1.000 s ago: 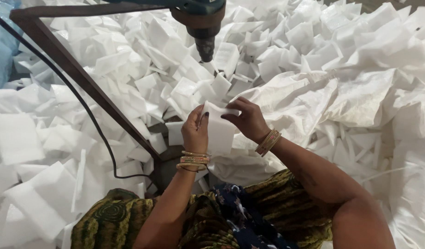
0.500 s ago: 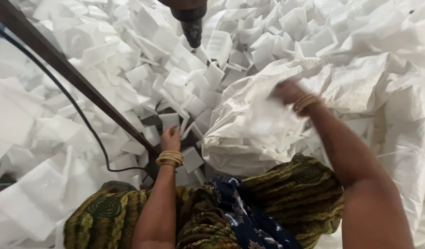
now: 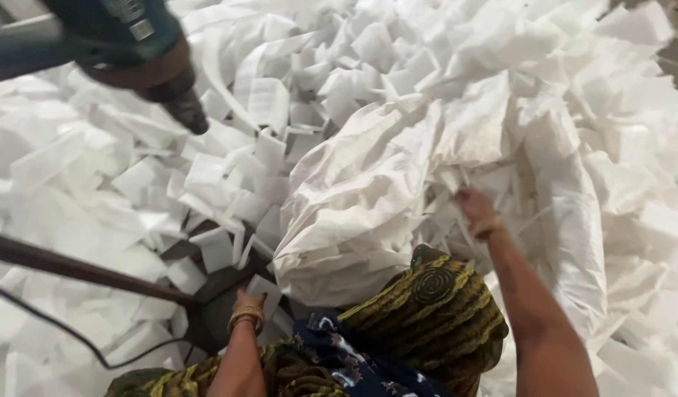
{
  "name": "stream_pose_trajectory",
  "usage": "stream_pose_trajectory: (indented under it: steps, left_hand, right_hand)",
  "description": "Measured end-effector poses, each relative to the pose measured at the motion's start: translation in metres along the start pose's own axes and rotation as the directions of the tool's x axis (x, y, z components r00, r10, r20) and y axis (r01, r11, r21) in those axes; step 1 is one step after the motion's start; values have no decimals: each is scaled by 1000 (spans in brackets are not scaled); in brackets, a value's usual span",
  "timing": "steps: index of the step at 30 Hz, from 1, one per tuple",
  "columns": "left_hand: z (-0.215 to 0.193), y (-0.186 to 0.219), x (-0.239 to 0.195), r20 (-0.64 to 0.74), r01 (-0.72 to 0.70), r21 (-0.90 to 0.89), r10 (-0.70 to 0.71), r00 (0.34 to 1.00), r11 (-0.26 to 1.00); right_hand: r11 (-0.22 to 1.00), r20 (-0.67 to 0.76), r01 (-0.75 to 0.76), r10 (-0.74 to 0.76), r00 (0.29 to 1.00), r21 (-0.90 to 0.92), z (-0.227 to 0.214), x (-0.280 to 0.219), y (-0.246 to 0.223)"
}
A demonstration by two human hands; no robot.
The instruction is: The person sits on the floor and repeatedly picks up white foam pieces, presses them under a heat-sealing tool, and places them into a white sack. The process is repeated continuously with each piece handled individually.
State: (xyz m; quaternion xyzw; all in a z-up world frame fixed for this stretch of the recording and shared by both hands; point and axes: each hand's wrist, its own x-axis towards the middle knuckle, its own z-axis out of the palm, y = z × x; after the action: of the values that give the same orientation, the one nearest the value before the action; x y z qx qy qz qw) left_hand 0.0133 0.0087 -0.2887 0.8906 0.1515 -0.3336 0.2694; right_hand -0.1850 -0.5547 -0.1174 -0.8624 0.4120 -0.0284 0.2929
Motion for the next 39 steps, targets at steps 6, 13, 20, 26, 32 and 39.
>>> stream_pose_trajectory:
  steps: [6, 13, 20, 26, 32, 39]
  left_hand:
    - [2, 8, 7, -41, -49, -153, 43, 998, 987]
    - [1, 6, 7, 6, 12, -244, -11, 1000, 970]
    - [-9, -3, 0, -239, -138, -418, 38, 970, 898]
    - [-23, 1, 5, -521, -322, -412, 70, 850, 853]
    - [-49, 25, -24, -624, -613, -498, 237, 744, 614]
    - [-96, 67, -93, -487, -652, -693, 466, 739, 309]
  right_hand:
    - [986, 272, -35, 80, 959, -166, 89, -116, 55]
    - [988, 409, -32, 93, 908, -154, 121, -159, 70]
    - [984, 98, 87, -72, 993, -158, 31, -49, 43]
    - [982, -311, 76, -128, 942, -175, -75, 34, 17]
    - [986, -110, 27, -46, 993, -164, -63, 15, 10]
    - [988, 355, 121, -81, 932, -91, -2, -56, -53]
